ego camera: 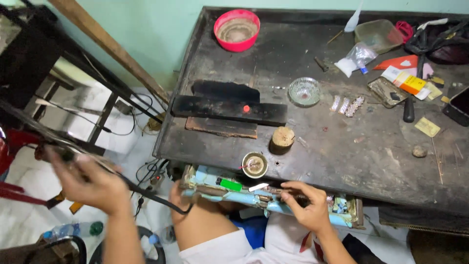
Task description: Soldering metal jewelry components using a blowtorch and arranging small stones for assembly.
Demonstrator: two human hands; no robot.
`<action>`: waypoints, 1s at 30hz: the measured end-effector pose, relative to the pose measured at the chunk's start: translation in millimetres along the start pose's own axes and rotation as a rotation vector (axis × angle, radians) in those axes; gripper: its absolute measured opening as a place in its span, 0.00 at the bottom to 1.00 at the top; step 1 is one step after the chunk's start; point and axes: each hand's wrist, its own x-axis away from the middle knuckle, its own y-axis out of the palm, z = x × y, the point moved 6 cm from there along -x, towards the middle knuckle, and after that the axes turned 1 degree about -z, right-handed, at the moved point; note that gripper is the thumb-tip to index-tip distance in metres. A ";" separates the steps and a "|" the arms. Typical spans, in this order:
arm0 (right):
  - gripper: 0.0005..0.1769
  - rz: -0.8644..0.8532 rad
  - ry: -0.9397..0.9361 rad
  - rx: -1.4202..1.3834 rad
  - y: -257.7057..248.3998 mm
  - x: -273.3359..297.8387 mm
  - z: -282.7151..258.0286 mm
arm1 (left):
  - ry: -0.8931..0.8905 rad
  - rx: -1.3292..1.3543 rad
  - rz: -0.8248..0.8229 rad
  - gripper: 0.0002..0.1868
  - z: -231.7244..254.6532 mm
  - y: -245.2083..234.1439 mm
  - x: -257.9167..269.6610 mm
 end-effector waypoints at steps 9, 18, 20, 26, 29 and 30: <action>0.09 -0.043 0.006 0.066 7.9 -6.6 -4.7 | -0.510 0.087 -0.637 0.07 -153.2 155.0 -11.1; 0.07 -0.073 0.040 0.063 12.2 -4.6 3.8 | -0.413 0.068 -0.770 0.18 -182.2 207.8 36.6; 0.08 -0.070 0.055 0.066 11.5 -4.6 2.8 | -0.448 0.149 -0.721 0.18 -201.6 210.7 61.7; 0.08 -0.091 0.050 0.094 11.7 -3.2 -1.2 | -0.594 0.153 -0.656 0.16 -237.3 175.3 155.2; 0.08 -0.097 0.062 0.106 11.0 -3.9 -2.3 | -0.757 0.110 -0.603 0.16 -208.1 109.3 190.5; 0.08 -0.096 0.064 0.114 10.9 -4.1 -3.2 | -0.830 0.085 -0.553 0.17 -202.6 84.5 202.8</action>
